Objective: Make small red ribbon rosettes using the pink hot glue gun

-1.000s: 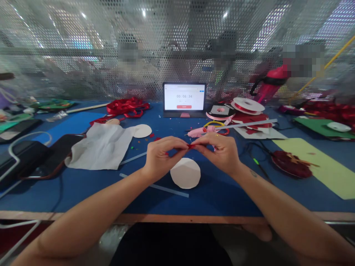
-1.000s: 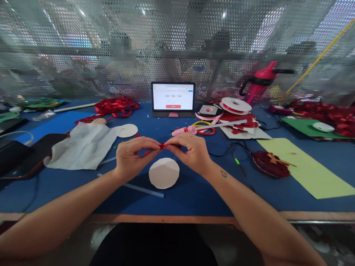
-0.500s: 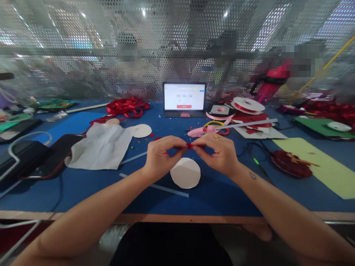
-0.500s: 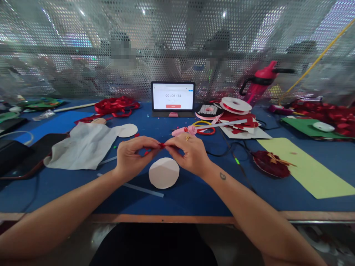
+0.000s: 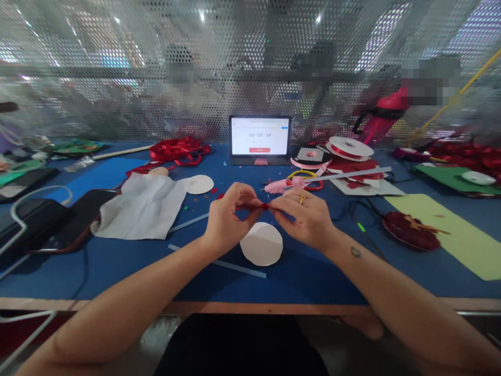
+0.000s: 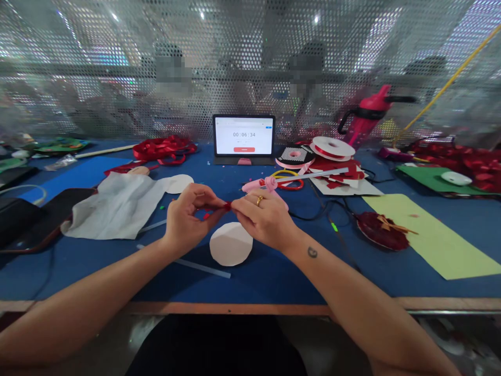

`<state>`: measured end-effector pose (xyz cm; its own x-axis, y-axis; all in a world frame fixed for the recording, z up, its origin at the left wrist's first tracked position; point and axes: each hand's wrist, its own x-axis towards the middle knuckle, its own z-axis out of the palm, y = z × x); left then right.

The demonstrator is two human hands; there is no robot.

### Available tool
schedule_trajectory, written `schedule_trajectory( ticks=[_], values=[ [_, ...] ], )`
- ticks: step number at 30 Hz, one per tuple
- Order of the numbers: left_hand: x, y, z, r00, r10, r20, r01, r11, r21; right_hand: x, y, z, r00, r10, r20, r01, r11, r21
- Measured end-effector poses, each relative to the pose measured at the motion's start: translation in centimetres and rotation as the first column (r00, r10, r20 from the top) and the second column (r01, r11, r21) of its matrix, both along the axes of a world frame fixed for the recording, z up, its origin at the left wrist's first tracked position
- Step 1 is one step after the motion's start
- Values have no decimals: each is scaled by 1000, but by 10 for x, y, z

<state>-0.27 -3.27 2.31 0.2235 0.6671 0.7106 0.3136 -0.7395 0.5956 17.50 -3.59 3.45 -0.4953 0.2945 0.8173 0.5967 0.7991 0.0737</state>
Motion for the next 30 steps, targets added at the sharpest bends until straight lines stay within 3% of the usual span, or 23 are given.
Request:
schedule_trajectory(
  ticks=[6, 17, 22, 30],
  values=[
    [0, -1, 1, 994, 42, -98, -39, 999, 25, -1, 0, -1, 993, -38, 116, 36, 999, 18],
    [0, 0, 0, 934, 143, -327, -49, 959, 281, -4, 1, -4, 969, -102, 224, 81, 992, 99],
    [0, 1, 0, 921, 85, -381, -15, 983, 184, -3, 3, -7, 967, -91, 236, 92, 996, 8],
    [0, -1, 4, 948, -1, -319, -6, 1000, -21, -1, 5, -9, 964, -62, 259, 85, 993, -78]
  ],
)
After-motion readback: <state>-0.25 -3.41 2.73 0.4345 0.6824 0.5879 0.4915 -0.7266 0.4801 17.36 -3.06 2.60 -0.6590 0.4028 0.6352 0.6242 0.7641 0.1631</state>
